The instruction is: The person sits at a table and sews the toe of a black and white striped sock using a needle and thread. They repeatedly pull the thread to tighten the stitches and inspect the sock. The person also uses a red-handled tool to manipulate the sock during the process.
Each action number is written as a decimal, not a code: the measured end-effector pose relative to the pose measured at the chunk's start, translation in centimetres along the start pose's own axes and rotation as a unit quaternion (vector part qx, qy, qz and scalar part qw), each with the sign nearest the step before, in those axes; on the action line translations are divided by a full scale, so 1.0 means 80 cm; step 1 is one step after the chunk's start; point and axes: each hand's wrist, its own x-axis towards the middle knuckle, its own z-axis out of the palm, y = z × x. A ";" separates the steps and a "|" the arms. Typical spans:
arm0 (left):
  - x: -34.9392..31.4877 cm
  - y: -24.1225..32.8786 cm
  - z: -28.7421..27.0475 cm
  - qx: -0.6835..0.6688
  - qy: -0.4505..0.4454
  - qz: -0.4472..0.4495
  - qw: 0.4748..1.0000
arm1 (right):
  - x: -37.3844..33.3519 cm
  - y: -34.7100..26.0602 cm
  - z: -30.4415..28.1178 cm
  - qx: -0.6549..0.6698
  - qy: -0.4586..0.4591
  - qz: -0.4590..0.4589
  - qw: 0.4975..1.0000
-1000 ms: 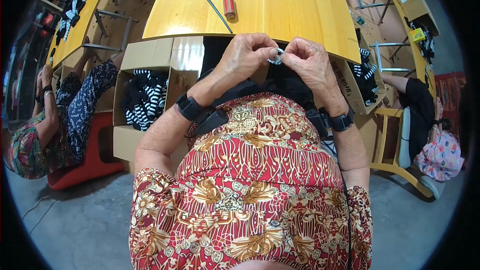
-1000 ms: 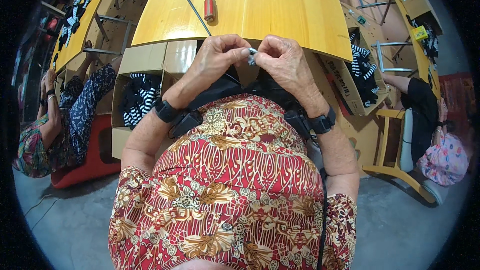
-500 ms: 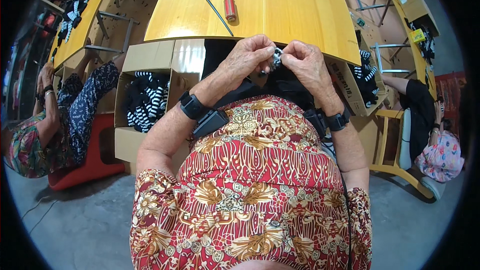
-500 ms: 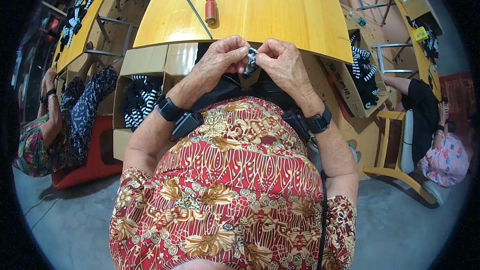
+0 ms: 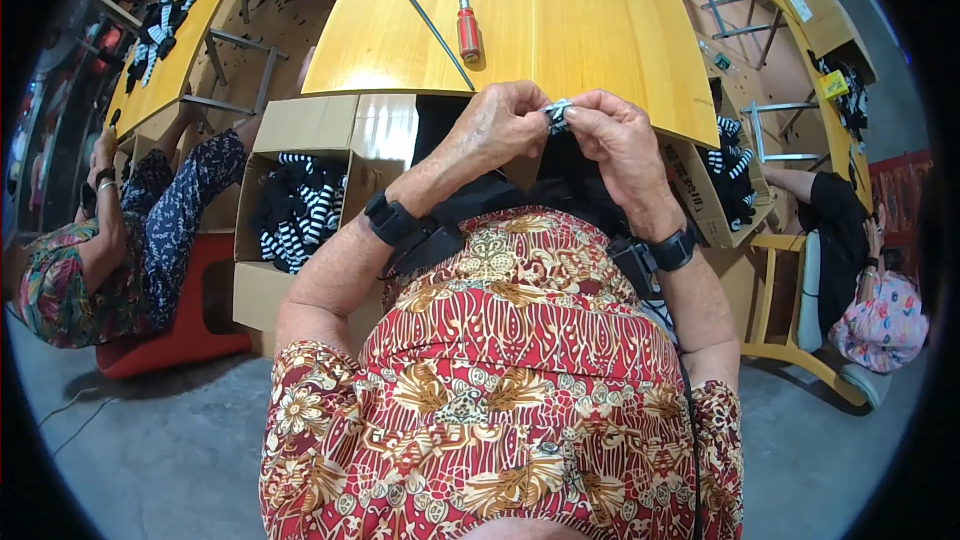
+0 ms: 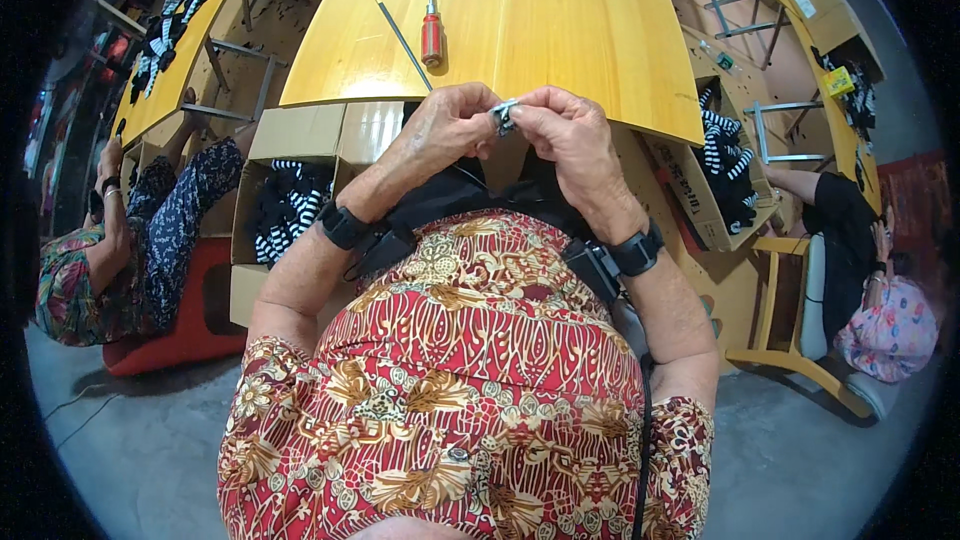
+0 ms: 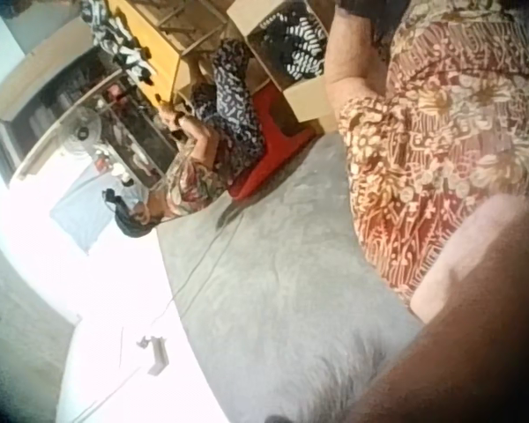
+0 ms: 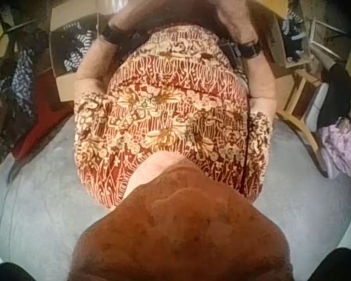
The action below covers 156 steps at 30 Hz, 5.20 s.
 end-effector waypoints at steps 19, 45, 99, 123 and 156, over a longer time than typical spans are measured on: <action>0.000 0.013 0.003 -0.377 -0.061 -0.001 0.924 | -0.013 -0.037 0.018 -0.366 0.079 -0.210 0.903; 0.015 0.028 0.024 -0.304 0.093 -0.013 0.948 | 0.008 -0.011 -0.014 0.252 -0.056 -0.037 0.965; 0.021 0.019 0.029 -0.307 0.050 0.002 0.950 | -0.003 -0.023 0.008 -0.193 0.114 -0.259 0.939; 0.014 -0.001 0.010 -0.343 -0.020 0.057 0.937 | 0.001 -0.027 -0.017 0.011 0.002 0.002 1.000; 0.003 0.015 0.014 -0.223 0.036 0.034 0.974 | 0.000 -0.004 -0.013 -0.017 0.000 -0.123 0.992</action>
